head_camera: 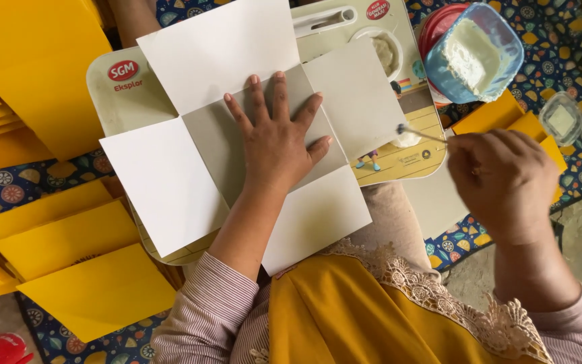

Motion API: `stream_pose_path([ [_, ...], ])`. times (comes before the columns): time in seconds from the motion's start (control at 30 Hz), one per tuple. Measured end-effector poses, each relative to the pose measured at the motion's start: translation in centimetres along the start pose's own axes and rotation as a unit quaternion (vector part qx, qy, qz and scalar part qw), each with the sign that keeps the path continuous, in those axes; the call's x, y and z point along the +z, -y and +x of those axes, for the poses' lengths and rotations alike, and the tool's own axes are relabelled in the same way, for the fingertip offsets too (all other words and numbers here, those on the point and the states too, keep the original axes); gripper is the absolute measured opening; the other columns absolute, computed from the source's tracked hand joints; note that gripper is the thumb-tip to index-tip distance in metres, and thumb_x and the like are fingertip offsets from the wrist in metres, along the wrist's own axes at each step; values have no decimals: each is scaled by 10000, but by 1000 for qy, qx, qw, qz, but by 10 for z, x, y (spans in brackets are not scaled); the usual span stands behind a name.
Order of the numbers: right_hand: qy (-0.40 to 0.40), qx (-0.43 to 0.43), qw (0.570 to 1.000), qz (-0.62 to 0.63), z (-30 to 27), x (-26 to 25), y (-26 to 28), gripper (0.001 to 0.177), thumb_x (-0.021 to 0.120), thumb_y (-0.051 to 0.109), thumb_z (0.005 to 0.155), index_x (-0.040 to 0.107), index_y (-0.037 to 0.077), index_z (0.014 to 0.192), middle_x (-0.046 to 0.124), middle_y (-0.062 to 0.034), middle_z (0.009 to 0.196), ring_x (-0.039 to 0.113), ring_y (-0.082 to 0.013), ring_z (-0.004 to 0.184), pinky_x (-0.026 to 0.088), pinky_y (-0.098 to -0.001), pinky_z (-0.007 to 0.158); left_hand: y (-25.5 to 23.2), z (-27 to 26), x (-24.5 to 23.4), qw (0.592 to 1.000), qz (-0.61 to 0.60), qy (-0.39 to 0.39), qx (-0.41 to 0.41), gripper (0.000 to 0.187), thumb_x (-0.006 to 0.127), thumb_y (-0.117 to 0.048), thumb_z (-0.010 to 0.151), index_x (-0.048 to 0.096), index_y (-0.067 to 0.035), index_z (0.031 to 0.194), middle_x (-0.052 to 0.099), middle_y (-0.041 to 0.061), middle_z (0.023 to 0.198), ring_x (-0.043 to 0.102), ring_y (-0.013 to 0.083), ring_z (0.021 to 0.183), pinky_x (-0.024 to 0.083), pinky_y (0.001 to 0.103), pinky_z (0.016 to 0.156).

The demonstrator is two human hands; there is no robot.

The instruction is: Assembling yellow paper bags by folding paper sheets and applying glue with a stick.

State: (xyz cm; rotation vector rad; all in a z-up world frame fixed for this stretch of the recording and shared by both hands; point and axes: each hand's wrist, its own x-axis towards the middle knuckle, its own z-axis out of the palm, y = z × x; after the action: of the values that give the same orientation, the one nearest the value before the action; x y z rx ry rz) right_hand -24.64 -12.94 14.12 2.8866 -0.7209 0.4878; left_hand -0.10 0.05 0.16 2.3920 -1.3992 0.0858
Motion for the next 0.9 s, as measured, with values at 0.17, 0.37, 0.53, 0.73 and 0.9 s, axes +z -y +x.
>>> stream_pose_path([
  [0.17,24,-64,996,54,7,14,34,60,765,20,934,776,79,939,690,-24,782,602,-191,674,486,-336,651,0,0,1,1000,7,10,0,665,537,-691,906,484,-364,1482,286,226,1636,133,570,1481,-6,811,1106],
  [0.37,25,-65,997,11,2,24,15,83,760,43,982,775,102,925,709,-3,774,617,-147,661,480,-309,596,1,2,0,1000,8,24,-3,662,520,-697,907,469,-373,1482,271,225,1641,123,574,1481,-12,813,1104],
  [0.53,15,-9,1000,-10,1,7,4,82,811,-7,987,765,61,983,668,-23,825,608,-197,740,475,-332,694,1,2,0,1000,8,22,-5,661,533,-689,900,499,-364,1475,277,223,1640,129,571,1481,-6,817,1101],
  [0.73,6,-82,995,52,6,25,28,93,760,-9,965,786,77,942,764,-34,834,667,-147,698,504,-301,606,-1,1,-2,1000,7,19,3,672,534,-690,908,499,-347,1485,284,236,1635,124,578,1477,-5,821,1097],
  [0.9,24,-57,998,6,5,32,12,112,739,15,997,759,102,930,673,6,727,585,-124,625,453,-301,576,-1,1,-2,1000,13,18,1,669,520,-695,903,499,-369,1487,298,228,1631,158,581,1474,9,823,1098],
])
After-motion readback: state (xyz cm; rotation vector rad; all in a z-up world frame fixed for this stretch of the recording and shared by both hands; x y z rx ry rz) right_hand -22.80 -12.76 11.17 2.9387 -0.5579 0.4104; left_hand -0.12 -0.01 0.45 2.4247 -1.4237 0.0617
